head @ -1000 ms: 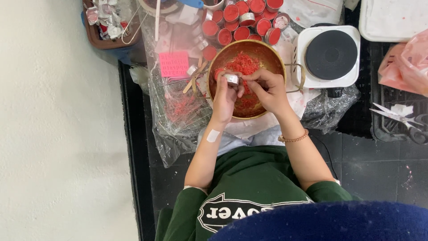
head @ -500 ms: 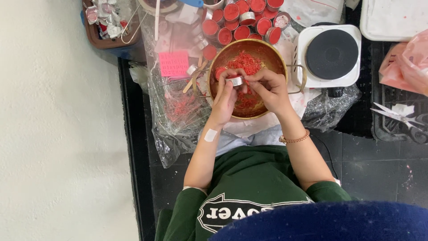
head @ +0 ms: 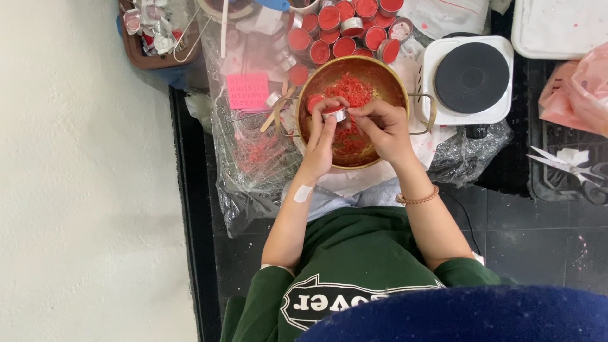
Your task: Placing red wax flakes and a wick into a small candle tin.
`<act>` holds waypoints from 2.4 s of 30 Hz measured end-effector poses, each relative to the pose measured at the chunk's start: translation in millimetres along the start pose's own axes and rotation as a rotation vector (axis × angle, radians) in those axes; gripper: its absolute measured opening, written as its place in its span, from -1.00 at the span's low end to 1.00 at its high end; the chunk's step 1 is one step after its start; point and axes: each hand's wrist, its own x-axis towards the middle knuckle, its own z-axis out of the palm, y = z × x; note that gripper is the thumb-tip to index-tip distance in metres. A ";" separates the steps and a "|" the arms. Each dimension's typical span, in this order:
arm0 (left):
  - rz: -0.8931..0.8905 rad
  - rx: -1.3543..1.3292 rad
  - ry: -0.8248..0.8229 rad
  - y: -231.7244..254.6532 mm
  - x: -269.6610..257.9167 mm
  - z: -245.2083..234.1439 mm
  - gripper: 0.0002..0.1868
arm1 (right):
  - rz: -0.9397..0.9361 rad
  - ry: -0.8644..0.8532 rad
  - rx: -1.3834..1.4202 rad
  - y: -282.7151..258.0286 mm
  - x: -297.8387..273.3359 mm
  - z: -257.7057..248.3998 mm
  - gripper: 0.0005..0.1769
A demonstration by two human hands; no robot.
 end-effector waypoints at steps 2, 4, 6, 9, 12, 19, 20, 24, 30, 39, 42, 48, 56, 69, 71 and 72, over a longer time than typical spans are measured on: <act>0.019 0.050 0.006 -7.8 0.4 -1.5 -0.72 | -0.009 0.009 -0.078 -4.5 0.8 2.3 -0.91; 0.036 0.100 0.012 -12.0 0.2 -1.5 -0.75 | -0.016 0.020 -0.156 -7.7 0.4 5.2 -0.92; 0.133 0.303 0.024 -12.4 0.6 1.4 -0.77 | -0.123 -0.025 -0.228 -10.4 0.6 7.5 -0.93; 0.142 0.318 0.044 -9.5 1.3 4.9 -0.77 | -0.103 -0.023 -0.264 -7.2 -0.4 5.0 -0.92; 0.190 0.284 0.067 -4.5 2.7 9.0 -0.78 | -0.037 -0.042 -0.162 -0.3 -1.5 -1.6 -0.91; 0.204 0.193 0.133 -11.6 4.0 -1.4 -0.74 | -0.044 -0.004 -0.133 6.0 1.6 -2.5 -0.91; 0.189 0.174 0.119 -11.4 3.4 -1.4 -0.72 | 0.031 0.021 -0.192 2.7 2.8 -0.6 -0.90; 0.140 0.080 0.105 -7.9 2.8 2.7 -0.70 | -0.050 -0.004 -0.220 -4.6 8.6 0.8 -0.88; 0.151 0.218 0.153 -5.6 2.7 5.6 -0.71 | 0.034 0.081 -0.232 2.1 9.7 -8.6 -0.82; 0.234 -0.020 0.232 1.6 3.9 18.5 -0.45 | 0.121 0.114 -0.293 6.3 13.2 -9.3 -0.57; 0.216 0.011 0.236 4.3 5.8 19.3 -0.45 | 0.069 0.109 -0.382 6.6 16.1 -9.2 -0.60; 0.228 0.065 0.256 15.4 11.3 26.9 -0.46 | 0.094 0.074 -0.373 4.0 17.4 -13.0 -0.64; 0.007 -0.007 0.215 1.9 21.8 4.8 -0.59 | 0.029 0.096 -0.424 -32.0 28.6 1.9 -0.79; -0.218 -0.248 0.171 1.5 34.5 -0.8 -0.57 | 0.037 0.100 -0.591 -17.5 33.7 1.6 -0.89; -0.228 -0.229 0.178 4.9 34.5 -0.7 -0.56 | 0.047 0.075 -0.526 -7.5 34.5 -3.2 -0.90; -0.236 -0.211 0.183 6.0 36.4 0.5 -0.55 | 0.055 0.051 -0.463 -3.1 36.3 -7.5 -0.88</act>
